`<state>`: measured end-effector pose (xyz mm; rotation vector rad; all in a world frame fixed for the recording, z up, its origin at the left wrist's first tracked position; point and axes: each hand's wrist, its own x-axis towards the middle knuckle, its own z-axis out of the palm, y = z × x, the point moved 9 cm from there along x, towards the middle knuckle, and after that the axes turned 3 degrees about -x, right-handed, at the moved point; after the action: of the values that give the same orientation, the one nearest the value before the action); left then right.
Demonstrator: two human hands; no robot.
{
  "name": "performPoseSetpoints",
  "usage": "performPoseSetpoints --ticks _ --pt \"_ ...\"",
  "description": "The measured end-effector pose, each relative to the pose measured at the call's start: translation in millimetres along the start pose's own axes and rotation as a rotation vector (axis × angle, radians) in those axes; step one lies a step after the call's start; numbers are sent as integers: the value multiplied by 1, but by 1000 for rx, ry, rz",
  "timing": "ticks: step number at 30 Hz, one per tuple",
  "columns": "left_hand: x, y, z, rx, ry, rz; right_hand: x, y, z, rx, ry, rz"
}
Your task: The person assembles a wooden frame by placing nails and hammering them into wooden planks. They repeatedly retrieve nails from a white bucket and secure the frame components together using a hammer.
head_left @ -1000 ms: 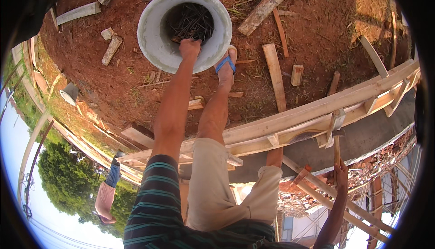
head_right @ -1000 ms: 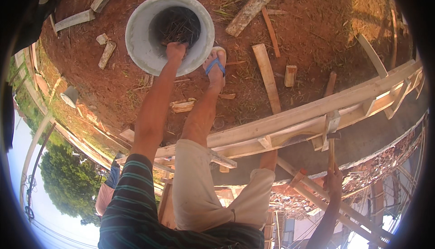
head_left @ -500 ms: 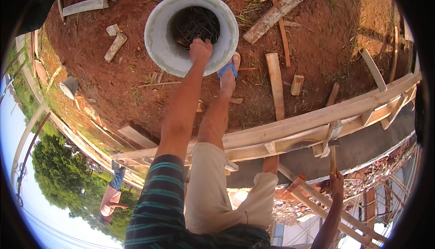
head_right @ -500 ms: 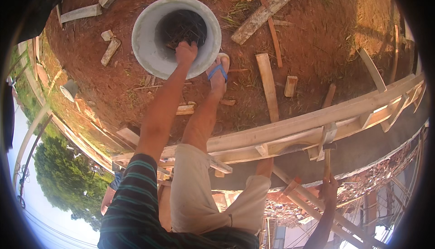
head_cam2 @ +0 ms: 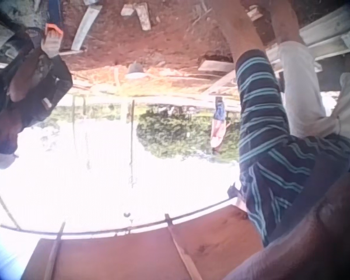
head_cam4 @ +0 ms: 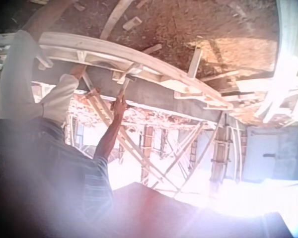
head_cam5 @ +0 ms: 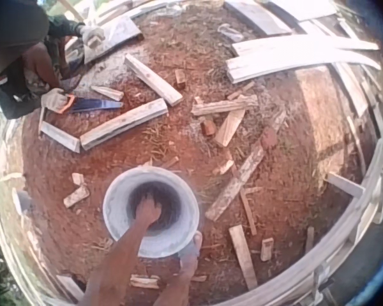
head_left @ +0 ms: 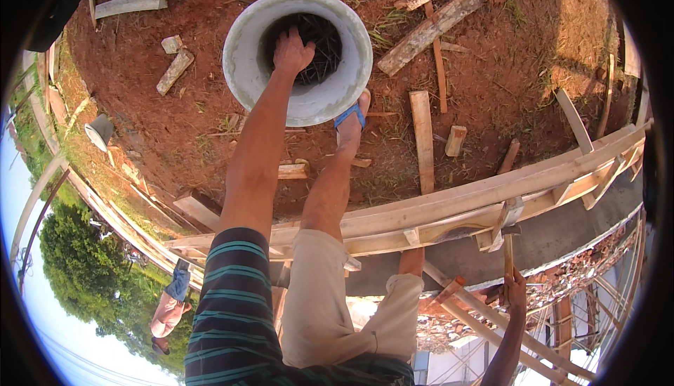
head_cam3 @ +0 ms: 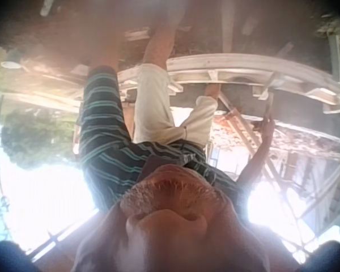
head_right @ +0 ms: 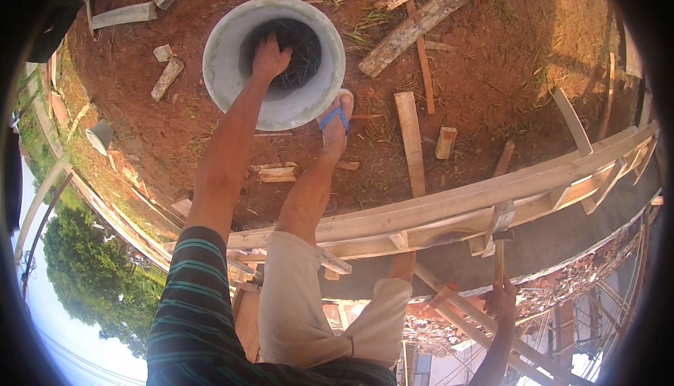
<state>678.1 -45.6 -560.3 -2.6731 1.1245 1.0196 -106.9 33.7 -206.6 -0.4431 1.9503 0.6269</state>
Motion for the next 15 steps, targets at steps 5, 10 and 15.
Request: performPoseSetpoints --ticks 5,10,15 --pt "-18 9 13 -62 -202 52 -1 2 -2 -23 33 18" --pt "-57 18 27 -70 -211 257 0 1 -3 -38 48 21" --pt "-117 28 34 95 -302 381 -1 -1 -1 -20 35 15"
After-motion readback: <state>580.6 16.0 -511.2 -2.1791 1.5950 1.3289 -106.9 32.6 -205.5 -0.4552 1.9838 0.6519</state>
